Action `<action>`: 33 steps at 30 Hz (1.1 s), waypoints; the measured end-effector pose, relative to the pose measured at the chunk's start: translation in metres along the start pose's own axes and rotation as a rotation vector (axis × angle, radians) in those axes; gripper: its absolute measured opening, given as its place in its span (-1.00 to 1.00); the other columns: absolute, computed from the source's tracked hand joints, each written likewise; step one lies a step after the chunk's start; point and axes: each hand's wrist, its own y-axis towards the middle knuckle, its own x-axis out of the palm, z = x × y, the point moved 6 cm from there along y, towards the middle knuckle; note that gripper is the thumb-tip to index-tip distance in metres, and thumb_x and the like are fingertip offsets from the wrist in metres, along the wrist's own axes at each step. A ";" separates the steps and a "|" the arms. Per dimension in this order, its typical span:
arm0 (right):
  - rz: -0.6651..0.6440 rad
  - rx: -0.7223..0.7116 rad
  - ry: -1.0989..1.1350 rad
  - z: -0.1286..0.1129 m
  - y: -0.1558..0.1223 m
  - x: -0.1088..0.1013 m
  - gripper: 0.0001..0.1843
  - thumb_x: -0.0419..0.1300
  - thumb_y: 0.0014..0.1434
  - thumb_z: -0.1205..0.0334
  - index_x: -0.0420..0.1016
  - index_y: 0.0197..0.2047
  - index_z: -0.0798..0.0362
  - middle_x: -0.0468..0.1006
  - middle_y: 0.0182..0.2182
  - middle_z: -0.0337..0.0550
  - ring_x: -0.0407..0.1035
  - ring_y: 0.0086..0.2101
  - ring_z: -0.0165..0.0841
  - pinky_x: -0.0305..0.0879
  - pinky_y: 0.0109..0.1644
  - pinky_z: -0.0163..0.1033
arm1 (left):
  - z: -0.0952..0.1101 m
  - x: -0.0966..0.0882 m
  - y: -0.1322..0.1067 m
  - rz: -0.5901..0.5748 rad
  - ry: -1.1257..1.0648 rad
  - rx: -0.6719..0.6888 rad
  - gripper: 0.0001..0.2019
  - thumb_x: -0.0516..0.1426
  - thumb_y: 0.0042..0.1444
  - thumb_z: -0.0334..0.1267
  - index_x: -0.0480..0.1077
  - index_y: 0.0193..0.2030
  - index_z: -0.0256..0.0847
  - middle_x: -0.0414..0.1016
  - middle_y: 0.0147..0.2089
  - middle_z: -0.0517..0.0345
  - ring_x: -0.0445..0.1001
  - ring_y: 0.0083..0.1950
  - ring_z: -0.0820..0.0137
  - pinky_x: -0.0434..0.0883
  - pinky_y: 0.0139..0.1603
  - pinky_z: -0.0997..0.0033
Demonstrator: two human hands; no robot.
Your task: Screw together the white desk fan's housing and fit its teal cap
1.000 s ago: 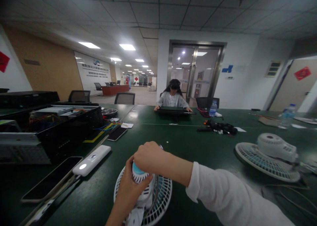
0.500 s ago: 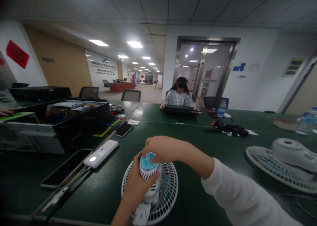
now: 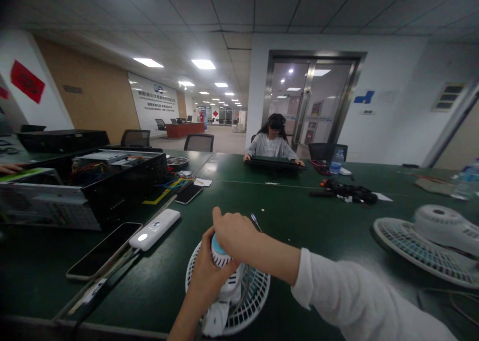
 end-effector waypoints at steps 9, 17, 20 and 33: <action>-0.073 -0.286 0.134 0.014 -0.028 -0.029 -0.71 0.08 0.18 0.34 0.39 -0.01 -0.01 0.43 -0.04 -0.09 0.38 -0.11 -0.31 0.26 -0.10 -0.24 | -0.002 0.001 -0.002 -0.014 0.045 -0.010 -0.34 0.24 -0.17 -0.28 0.11 0.12 -0.22 0.26 0.16 -0.08 0.23 0.21 0.09 0.15 0.20 0.06; -0.094 -0.382 0.016 -0.001 -0.016 -0.021 -0.77 0.21 0.09 0.30 0.48 -0.14 0.08 0.50 -0.19 -0.07 0.41 -0.18 -0.25 0.28 -0.13 -0.22 | 0.002 0.000 -0.002 -0.004 0.043 0.005 -0.36 0.23 -0.16 -0.29 0.12 0.11 -0.21 0.29 0.13 -0.06 0.27 0.17 0.11 0.18 0.17 0.07; -0.027 -0.234 -0.021 -0.003 -0.008 -0.011 -0.75 0.09 0.16 0.32 0.42 -0.09 0.16 0.53 -0.28 0.04 0.45 -0.24 -0.16 0.31 -0.22 -0.15 | 0.003 0.000 -0.002 0.010 0.028 0.004 -0.36 0.24 -0.17 -0.28 0.14 0.10 -0.21 0.32 0.10 -0.06 0.29 0.14 0.10 0.21 0.13 0.06; -0.035 -0.472 0.004 0.011 -0.028 -0.023 -0.67 0.17 0.12 0.37 0.43 -0.02 0.00 0.40 -0.02 -0.07 0.35 -0.07 -0.28 0.27 -0.05 -0.24 | -0.002 -0.001 -0.002 0.017 0.049 -0.057 -0.33 0.25 -0.18 -0.25 0.13 0.12 -0.18 0.31 0.11 -0.05 0.29 0.14 0.08 0.22 0.12 0.04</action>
